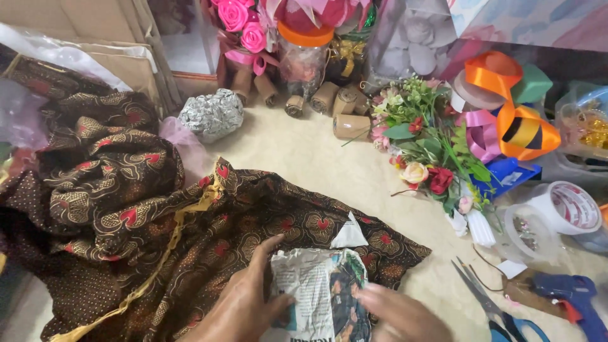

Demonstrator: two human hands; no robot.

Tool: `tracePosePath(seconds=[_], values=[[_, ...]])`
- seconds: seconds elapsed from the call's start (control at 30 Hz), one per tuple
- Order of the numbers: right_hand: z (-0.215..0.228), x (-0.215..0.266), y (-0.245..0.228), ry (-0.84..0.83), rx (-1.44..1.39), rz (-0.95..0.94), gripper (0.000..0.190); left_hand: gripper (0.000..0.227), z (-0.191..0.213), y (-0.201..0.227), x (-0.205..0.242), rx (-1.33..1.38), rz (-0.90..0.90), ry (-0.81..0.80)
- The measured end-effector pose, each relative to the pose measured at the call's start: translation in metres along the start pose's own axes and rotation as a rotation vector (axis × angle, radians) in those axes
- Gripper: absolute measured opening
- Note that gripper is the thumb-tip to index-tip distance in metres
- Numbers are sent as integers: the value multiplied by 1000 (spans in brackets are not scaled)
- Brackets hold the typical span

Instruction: Stuffing a batik fabric bird with crumpled newspaper to give it shape.

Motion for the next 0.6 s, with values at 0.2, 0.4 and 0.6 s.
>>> tracePosePath(seconds=[0.2,0.4,0.6], values=[[-45,27,-263,131,721,800,72,92,-6,-10,0,88,-87,102],[-56,23,-246,274,1165,790,110,30,-17,-47,-11,367,-213,204],[-55,24,-247,241,1074,793,94,26,-11,-35,-2,135,-551,275]])
Point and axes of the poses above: each hand's wrist, its own x-axis away from the middle knuckle, its own z-axis out of the back of the hand, y = z × x, the point moved 3 cm from there along -x, towards the middle knuckle, and after that the axes turned 7 degrees about y, right-handed, at the moved point
